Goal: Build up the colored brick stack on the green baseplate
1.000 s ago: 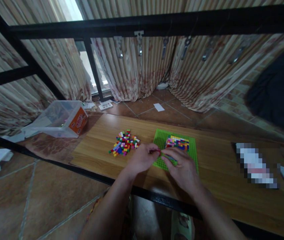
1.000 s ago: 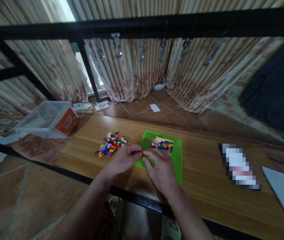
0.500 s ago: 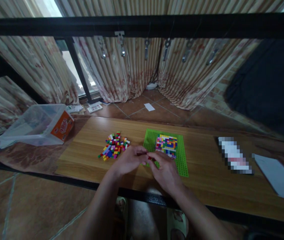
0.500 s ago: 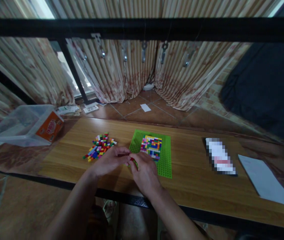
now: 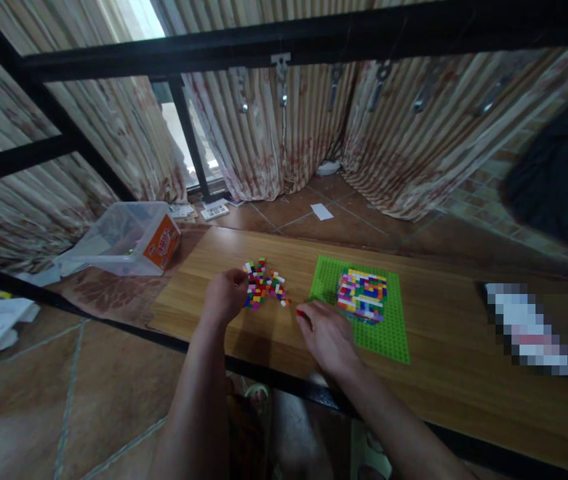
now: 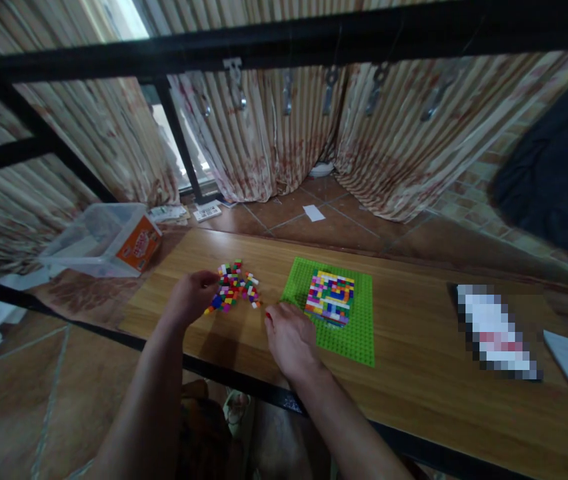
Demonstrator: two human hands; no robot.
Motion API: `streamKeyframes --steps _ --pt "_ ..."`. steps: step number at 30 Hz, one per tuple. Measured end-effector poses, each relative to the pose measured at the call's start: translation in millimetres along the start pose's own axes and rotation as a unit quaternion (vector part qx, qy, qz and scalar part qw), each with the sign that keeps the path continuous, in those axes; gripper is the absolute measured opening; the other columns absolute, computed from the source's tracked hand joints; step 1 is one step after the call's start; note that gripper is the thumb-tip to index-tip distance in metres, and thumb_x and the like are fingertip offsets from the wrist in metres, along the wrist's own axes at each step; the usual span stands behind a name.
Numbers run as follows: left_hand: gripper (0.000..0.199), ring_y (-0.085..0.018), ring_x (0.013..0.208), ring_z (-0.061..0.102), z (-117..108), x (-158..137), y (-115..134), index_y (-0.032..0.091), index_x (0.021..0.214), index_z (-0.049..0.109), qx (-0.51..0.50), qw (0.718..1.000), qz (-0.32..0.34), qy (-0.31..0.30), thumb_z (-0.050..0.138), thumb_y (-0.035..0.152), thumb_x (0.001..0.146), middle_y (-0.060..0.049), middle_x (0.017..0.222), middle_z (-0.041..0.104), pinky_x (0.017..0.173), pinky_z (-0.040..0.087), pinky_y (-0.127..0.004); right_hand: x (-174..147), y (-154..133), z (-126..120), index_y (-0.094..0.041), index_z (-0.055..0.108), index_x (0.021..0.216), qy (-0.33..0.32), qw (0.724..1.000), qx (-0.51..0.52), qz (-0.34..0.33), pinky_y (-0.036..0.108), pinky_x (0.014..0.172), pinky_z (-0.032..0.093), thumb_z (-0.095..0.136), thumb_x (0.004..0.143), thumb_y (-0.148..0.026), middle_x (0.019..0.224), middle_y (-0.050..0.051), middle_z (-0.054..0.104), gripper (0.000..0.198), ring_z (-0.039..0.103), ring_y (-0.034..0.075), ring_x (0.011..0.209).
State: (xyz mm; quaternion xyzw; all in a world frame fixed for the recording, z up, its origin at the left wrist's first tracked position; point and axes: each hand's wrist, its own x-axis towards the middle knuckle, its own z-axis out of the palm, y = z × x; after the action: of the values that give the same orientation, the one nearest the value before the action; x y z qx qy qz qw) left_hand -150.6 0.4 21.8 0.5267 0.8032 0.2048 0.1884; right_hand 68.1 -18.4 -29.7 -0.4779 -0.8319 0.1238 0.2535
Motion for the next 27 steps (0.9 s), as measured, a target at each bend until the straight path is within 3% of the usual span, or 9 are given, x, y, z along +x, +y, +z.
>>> streamKeyframes --steps 7,9,11,14,17,21,27 --pt "0.038 -0.030 0.108 0.066 0 13 -23 0.014 0.120 0.067 0.030 0.993 -0.072 0.084 0.054 0.028 0.087 -0.018 0.116 0.071 0.093 0.049 -0.037 19 -10 12 -0.022 0.068 0.089 -0.003 0.999 0.035 0.023 0.034 0.078 0.048 0.054 0.093 -0.023 0.091 0.006 0.071 0.015 0.065 0.022 0.087" --pt "0.039 -0.030 0.115 0.063 7 25 -31 0.013 0.122 0.066 -0.005 0.991 -0.053 0.120 0.052 0.031 0.090 -0.019 0.122 0.068 0.099 0.047 -0.040 25 -8 14 -0.022 0.069 0.092 0.009 0.998 0.045 0.030 0.034 0.079 0.048 0.051 0.095 -0.025 0.090 0.006 0.072 0.018 0.066 0.022 0.086" --pt "0.039 -0.027 0.120 0.060 18 37 -39 0.013 0.124 0.064 -0.065 0.986 0.012 0.156 0.048 0.032 0.093 -0.017 0.128 0.065 0.104 0.045 -0.039 36 -4 15 -0.020 0.070 0.095 0.024 0.998 0.050 0.043 0.035 0.081 0.048 0.049 0.095 -0.026 0.092 0.007 0.072 0.021 0.066 0.023 0.088" --pt "0.039 -0.023 0.123 0.058 33 49 -47 0.014 0.125 0.063 -0.113 0.975 0.133 0.140 0.043 0.033 0.097 -0.014 0.131 0.064 0.108 0.043 -0.037 65 1 21 -0.016 0.069 0.104 0.051 0.994 0.071 0.061 0.039 0.088 0.049 0.049 0.094 -0.029 0.102 0.012 0.072 0.027 0.066 0.026 0.097" --pt "0.043 -0.022 0.128 0.055 41 51 -48 0.014 0.129 0.059 -0.107 0.968 0.197 0.115 0.035 0.035 0.100 -0.013 0.134 0.062 0.111 0.041 -0.038 102 -2 35 -0.013 0.066 0.116 0.040 0.989 0.133 0.043 0.040 0.100 0.046 0.046 0.095 -0.031 0.119 0.015 0.069 0.034 0.062 0.026 0.113" --pt "0.047 -0.024 0.126 0.056 42 44 -39 0.011 0.129 0.058 -0.086 0.969 0.219 0.076 0.028 0.036 0.102 -0.015 0.132 0.064 0.110 0.040 -0.041 134 -11 60 -0.016 0.059 0.128 -0.044 0.982 0.184 -0.019 0.039 0.109 0.040 0.042 0.096 -0.025 0.134 0.014 0.061 0.038 0.055 0.022 0.126" --pt "0.046 -0.021 0.122 0.058 50 32 -19 0.016 0.126 0.059 -0.127 0.969 0.202 0.064 0.025 0.035 0.103 -0.011 0.128 0.066 0.108 0.041 -0.036 124 -5 65 -0.020 0.062 0.122 -0.067 0.979 0.185 -0.053 0.037 0.104 0.043 0.041 0.091 -0.011 0.125 0.009 0.067 0.039 0.060 0.019 0.116"
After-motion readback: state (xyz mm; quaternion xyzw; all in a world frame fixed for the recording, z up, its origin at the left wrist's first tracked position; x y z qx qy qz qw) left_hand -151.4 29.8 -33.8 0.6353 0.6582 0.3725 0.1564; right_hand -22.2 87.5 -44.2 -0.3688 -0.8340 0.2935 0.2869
